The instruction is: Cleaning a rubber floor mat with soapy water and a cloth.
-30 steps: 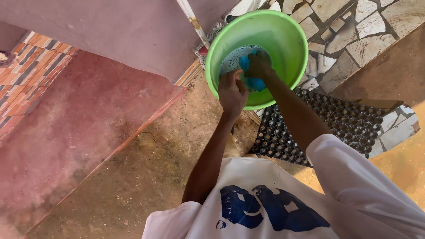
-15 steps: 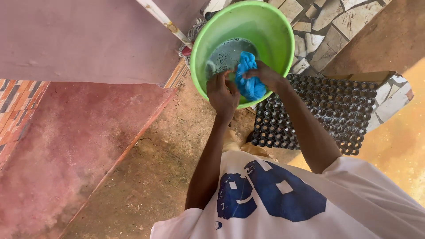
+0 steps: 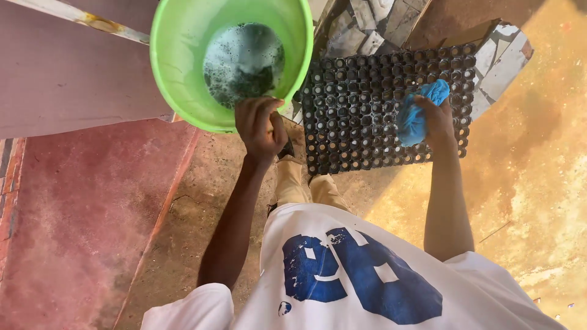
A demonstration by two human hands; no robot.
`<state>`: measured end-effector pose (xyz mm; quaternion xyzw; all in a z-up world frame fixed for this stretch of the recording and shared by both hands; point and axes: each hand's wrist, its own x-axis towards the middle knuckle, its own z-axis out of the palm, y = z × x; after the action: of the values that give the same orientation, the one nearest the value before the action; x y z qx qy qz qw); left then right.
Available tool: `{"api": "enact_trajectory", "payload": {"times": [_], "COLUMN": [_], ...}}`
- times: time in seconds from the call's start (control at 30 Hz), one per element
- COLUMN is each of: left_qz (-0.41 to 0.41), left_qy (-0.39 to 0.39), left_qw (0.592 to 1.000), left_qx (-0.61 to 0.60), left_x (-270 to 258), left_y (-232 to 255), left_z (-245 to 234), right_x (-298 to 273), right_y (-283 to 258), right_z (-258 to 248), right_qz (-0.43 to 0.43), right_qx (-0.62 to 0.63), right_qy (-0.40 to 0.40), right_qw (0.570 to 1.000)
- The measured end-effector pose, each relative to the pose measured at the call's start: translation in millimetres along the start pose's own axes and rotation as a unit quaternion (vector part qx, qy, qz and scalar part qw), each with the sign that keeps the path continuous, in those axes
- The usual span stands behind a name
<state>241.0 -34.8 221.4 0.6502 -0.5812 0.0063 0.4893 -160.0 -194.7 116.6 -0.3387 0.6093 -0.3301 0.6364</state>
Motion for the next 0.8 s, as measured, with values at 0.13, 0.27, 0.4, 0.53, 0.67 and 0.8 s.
{"api": "enact_trajectory", "payload": {"times": [0.13,0.27,0.4,0.53,0.67,0.8], "left_qz": [-0.052,-0.15,-0.314,-0.27,-0.285,-0.277], "left_qy": [-0.117,-0.22,-0.211,-0.157,-0.231,-0.219], "left_qw": [0.988,0.964,0.903,0.921,0.88,0.881], "left_qx": [-0.089,0.016,0.204,0.233,0.302,0.314], "left_x": [-61.6,-119.6,-158.5,-165.2,-161.3,-164.5], "left_y": [45.2,13.8,-23.6,-15.1,-6.9,-14.2], "left_z": [100.8,222.6,297.5,308.0,308.4,315.3], "right_x": [-4.8,-4.9,-5.6,49.5,74.2,97.5], "right_y": [63.6,97.7,60.7,72.8,104.6,71.8], "right_z": [-74.5,-121.0,-97.3,-82.9,-66.9,-69.8], "right_qz": [0.045,0.045,-0.067,-0.155,-0.19,-0.3], "right_qx": [-0.049,-0.064,-0.183,-0.37,-0.577,-0.676], "right_qy": [0.101,0.151,0.134,0.113,0.08,-0.045], "right_qw": [0.993,0.986,0.972,0.909,0.79,0.672]}}
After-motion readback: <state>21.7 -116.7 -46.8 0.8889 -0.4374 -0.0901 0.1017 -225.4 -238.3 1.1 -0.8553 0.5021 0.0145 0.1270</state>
